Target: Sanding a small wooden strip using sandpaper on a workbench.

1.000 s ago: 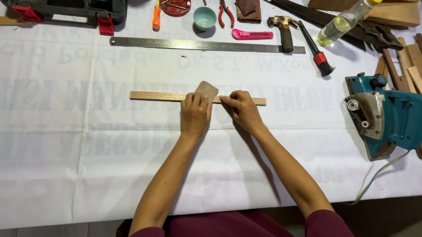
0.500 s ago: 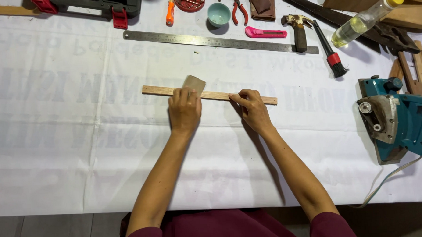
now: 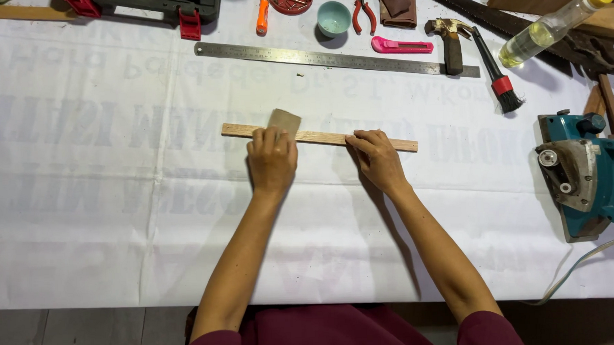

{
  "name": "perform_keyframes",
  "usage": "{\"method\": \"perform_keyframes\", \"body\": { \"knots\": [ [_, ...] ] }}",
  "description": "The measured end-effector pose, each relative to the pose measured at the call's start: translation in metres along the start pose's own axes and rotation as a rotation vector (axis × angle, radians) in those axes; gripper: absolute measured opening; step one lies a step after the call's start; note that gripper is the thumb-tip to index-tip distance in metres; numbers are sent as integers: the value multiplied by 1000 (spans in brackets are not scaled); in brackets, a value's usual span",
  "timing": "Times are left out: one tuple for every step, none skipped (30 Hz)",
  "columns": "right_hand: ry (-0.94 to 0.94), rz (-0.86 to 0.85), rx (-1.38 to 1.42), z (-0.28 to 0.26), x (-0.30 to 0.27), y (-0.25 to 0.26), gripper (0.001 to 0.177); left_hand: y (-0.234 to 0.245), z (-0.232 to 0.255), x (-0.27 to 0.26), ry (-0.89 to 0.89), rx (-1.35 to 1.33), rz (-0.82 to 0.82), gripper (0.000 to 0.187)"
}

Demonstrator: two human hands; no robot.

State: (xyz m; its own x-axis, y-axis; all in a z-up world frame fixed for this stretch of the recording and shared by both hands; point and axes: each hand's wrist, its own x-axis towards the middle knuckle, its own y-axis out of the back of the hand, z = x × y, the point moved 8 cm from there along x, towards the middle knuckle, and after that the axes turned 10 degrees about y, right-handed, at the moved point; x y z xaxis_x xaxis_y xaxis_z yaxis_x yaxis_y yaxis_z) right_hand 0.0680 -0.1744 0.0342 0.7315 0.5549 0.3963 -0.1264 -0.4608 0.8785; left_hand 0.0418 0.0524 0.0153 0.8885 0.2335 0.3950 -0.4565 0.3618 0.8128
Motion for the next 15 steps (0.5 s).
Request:
{"method": "perform_keyframes", "body": {
  "knots": [
    [-2, 2, -1, 2, 3, -2, 29, 8, -11, 4, -3, 0, 0, 24],
    [-7, -6, 9, 4, 2, -4, 27, 13, -25, 6, 40, 20, -35, 23],
    [-12, -14, 18, 6, 2, -6, 24, 18, -39, 7, 82, 41, -70, 22],
    [-11, -13, 16, 5, 3, -4, 24, 21, -41, 8, 81, 40, -68, 22],
    [-23, -21, 24, 6, 4, -4, 23, 28, -46, 9, 120, 36, -14, 24],
    [-34, -30, 33, 6, 6, -4, 22, 35, -52, 11, 160, 34, 41, 28],
    [-33, -29, 32, 8, 7, -4, 22, 36, -47, 12, 159, 33, 43, 28],
    [-49, -48, 44, 11, 7, -6, 27, 38, -43, 12, 151, 46, 64, 30],
    [-66, -66, 56, 13, 8, -9, 32, 40, -38, 13, 142, 60, 85, 32],
    [-61, -67, 56, 13, 10, -10, 32, 36, -31, 11, 145, 60, 88, 32],
    [-26, -45, 76, 11, 13, -9, 35, 27, -25, 10, 148, 17, 41, 32],
    [5, -25, 96, 8, 14, -9, 37, 18, -18, 7, 151, -26, -10, 32],
    [7, -28, 97, 2, 17, -9, 37, 17, -7, 5, 154, -26, -10, 32],
    [1, -37, 129, -4, 20, -9, 39, 14, 8, 4, 129, -42, -31, 32],
    [-6, -47, 161, -9, 24, -9, 41, 12, 22, 4, 104, -58, -53, 33]
  ]
}}
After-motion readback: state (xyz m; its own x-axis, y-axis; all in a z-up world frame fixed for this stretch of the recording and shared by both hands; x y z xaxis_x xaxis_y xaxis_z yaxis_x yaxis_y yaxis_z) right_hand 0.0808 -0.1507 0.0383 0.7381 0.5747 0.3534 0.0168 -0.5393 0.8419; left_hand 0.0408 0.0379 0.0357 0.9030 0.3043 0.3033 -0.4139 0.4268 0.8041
